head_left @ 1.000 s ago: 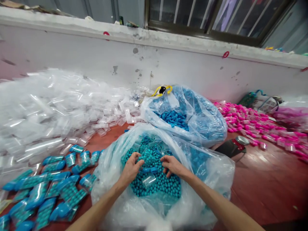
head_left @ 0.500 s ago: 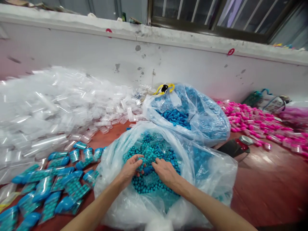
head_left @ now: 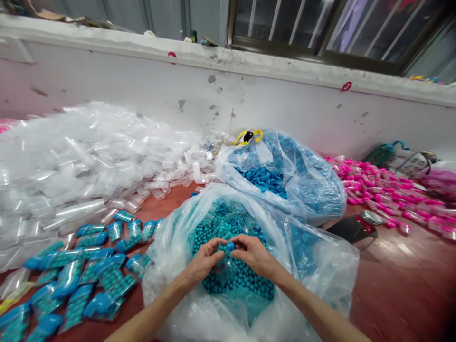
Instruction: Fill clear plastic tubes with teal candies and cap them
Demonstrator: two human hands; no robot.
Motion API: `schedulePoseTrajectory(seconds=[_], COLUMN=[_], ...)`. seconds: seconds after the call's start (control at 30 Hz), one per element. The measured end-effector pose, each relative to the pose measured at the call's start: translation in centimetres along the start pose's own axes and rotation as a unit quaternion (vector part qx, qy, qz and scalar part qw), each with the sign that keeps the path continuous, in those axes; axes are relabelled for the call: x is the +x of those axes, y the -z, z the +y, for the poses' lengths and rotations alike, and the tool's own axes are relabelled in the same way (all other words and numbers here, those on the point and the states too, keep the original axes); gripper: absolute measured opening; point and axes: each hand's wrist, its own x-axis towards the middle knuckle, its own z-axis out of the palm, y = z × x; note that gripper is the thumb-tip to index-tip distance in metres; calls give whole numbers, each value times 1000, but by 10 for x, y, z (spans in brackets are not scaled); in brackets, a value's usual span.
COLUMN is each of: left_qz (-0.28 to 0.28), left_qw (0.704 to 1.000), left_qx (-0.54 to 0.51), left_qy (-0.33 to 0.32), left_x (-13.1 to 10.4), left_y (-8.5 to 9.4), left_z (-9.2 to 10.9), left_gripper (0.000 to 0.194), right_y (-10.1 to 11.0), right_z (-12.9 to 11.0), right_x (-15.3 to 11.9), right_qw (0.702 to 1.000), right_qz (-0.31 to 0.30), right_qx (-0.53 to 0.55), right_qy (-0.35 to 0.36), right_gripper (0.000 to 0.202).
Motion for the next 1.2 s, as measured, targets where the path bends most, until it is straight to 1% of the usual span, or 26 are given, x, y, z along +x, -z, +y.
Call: schedulePoseTrajectory(seconds=[0.07,0.13,0.2,0.27,0.33,0.4,0.47,0.53,0.6,0.67,0.73,0.83,0.93,1.0,1.07,1.13,1.2], left_qz=[1,9,8,3,4,7,5,8,20,38,47,43,59,91,114,115,98], left_qw=[1000,1000,999,999,999,1000,1000,999,999,998,998,999,998,995,992,993,995], left_qx=[7,20,33,39,35,26,22,28,40,46,39,16,13,34,44,20,-15], left_qy=[0,-3,-4,0,3,-3,-10,-11,-7,-5,-3,-5,-23,-31,-27,-7,22], left_x=[-1,-2,-2,-2,-2,-2,-3,-4,-5,-5,-4,-4,-5,-6,-7,-7,-7], left_y=[-2,-4,-7,-10,-13,-15,-16,-18,-20,-22,-24,-25,-29,-33,-37,-39,-37], left_z=[0,1,1,3,5,7,8,10,11,11,11,8,5,3,4,6,8], left_gripper=[39,38,36,35,39,42,43,44,47,50,53,53,38,28,24,26,33], right_y=[-3,-7,-11,-12,-12,-10,-8,-7,-8,-9,-9,-6,-6,-9,-13,-14,-11], right_z=[2,5,7,7,5,4,3,3,3,2,-2,-6,-3,3,8,9,5], right_x=[5,5,3,-1,-5,-8,-9,-10,-10,-12,-14,-16,-19,-20,-21,-22,-22], right_qw=[995,991,988,984,984,990,993,990,988,990,994,998,991,976,962,962,977], right_qz=[17,44,37,16,19,27,13,4,20,57,76,54,42,49,60,73,64], right_qx=[95,126,144,164,160,131,120,137,145,119,74,13,-91,-169,-216,-210,-146], right_qy=[-26,-19,-29,-67,-74,-39,-15,-27,-48,-48,-27,20,91,132,154,157,138], right_gripper=[13,12,16,24,29,30,30,31,31,30,28,31,32,29,28,27,25])
